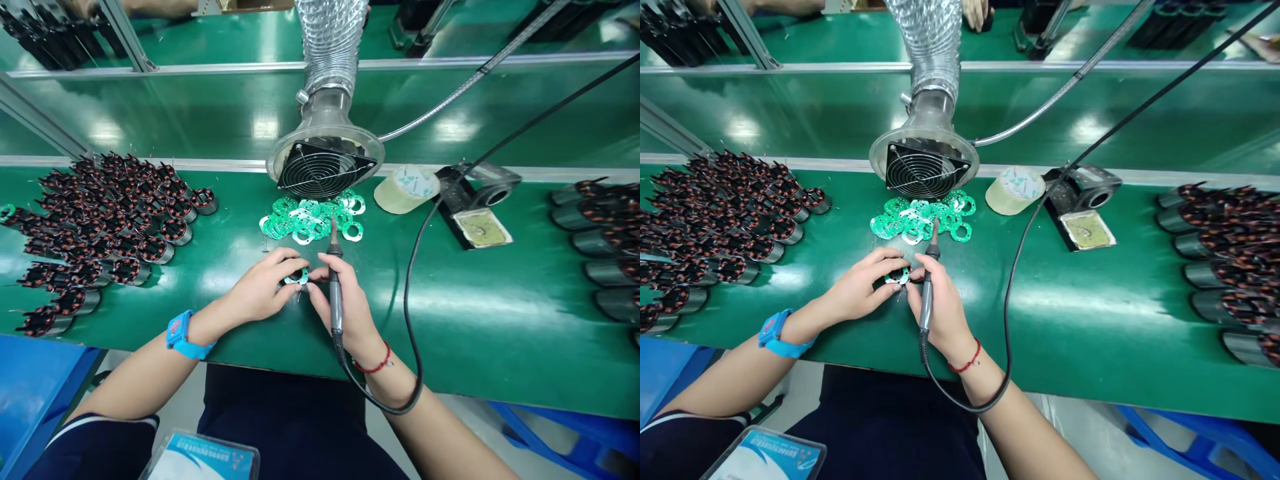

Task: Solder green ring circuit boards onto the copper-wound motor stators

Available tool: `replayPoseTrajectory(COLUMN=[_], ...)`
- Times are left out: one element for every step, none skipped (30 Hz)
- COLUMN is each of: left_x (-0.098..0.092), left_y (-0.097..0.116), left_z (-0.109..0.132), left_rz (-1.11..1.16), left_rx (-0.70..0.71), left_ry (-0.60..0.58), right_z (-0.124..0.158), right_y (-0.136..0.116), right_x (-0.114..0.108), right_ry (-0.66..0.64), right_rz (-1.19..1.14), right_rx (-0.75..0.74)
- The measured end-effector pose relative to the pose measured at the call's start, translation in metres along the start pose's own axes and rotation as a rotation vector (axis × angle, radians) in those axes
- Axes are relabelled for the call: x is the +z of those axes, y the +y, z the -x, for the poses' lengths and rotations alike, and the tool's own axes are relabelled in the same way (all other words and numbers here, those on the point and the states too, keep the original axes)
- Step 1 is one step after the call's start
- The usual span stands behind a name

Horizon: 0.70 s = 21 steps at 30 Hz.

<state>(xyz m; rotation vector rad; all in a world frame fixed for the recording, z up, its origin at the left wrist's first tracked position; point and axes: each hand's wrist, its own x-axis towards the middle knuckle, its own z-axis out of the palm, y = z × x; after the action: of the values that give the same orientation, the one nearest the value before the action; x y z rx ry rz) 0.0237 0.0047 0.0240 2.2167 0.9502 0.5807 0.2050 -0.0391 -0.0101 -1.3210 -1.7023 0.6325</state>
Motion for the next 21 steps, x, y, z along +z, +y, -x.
replayPoseTrajectory(left_x=[0.003,0.006,0.008,0.009,0.010,0.010,0.009,0.007,0.004,0.000,-0.005,-0.010,-0.016,-0.022,-0.027,-0.032,-0.035,-0.037,-0.038,-0.037,-0.036], left_y=[0.000,-0.001,-0.002,-0.003,-0.004,-0.005,-0.006,-0.007,-0.008,-0.008,-0.008,-0.008,-0.008,-0.008,-0.009,-0.009,-0.010,-0.010,-0.010,-0.010,-0.010], left_z=[-0.001,-0.001,-0.002,-0.002,-0.002,-0.001,0.000,0.001,0.003,0.005,0.006,0.008,0.009,0.009,0.009,0.009,0.009,0.008,0.007,0.006,0.005], left_rz=[-0.013,-0.022,-0.027,-0.026,-0.020,-0.015,-0.014,-0.022,-0.039,-0.063,-0.094,-0.129,-0.169,-0.208,-0.243,-0.266,-0.274,-0.262,-0.227,-0.167,-0.082], left_rx=[0.008,0.016,0.020,0.018,0.009,-0.006,-0.024,-0.044,-0.063,-0.080,-0.095,-0.108,-0.121,-0.132,-0.142,-0.150,-0.160,-0.172,-0.189,-0.216,-0.248], left_ry=[0.030,0.054,0.068,0.075,0.073,0.065,0.048,0.027,0.003,-0.024,-0.056,-0.092,-0.130,-0.170,-0.207,-0.234,-0.241,-0.224,-0.182,-0.125,-0.060], right_z=[0.000,0.000,0.001,0.001,0.001,0.001,0.000,-0.001,-0.003,-0.006,-0.010,-0.014,-0.019,-0.023,-0.027,-0.031,-0.033,-0.034,-0.034,-0.033,-0.032], right_y=[0.001,0.001,0.001,0.001,0.000,-0.001,-0.003,-0.006,-0.009,-0.012,-0.015,-0.018,-0.019,-0.020,-0.020,-0.018,-0.016,-0.014,-0.011,-0.008,-0.006], right_x=[0.000,-0.001,0.000,0.000,0.000,-0.001,-0.002,-0.003,-0.005,-0.007,-0.009,-0.010,-0.011,-0.011,-0.010,-0.009,-0.007,-0.004,-0.002,0.001,0.004], right_ry=[-0.005,-0.006,-0.007,-0.012,-0.017,-0.019,-0.018,-0.016,-0.019,-0.035,-0.067,-0.114,-0.170,-0.223,-0.266,-0.291,-0.295,-0.278,-0.246,-0.206,-0.169], right_rz=[-0.009,-0.013,-0.011,-0.004,0.011,0.035,0.071,0.117,0.171,0.227,0.275,0.310,0.326,0.319,0.298,0.273,0.255,0.249,0.255,0.270,0.285], right_rx=[0.004,0.011,0.017,0.021,0.021,0.016,0.001,-0.023,-0.055,-0.093,-0.135,-0.179,-0.221,-0.256,-0.281,-0.293,-0.293,-0.288,-0.280,-0.275,-0.275])
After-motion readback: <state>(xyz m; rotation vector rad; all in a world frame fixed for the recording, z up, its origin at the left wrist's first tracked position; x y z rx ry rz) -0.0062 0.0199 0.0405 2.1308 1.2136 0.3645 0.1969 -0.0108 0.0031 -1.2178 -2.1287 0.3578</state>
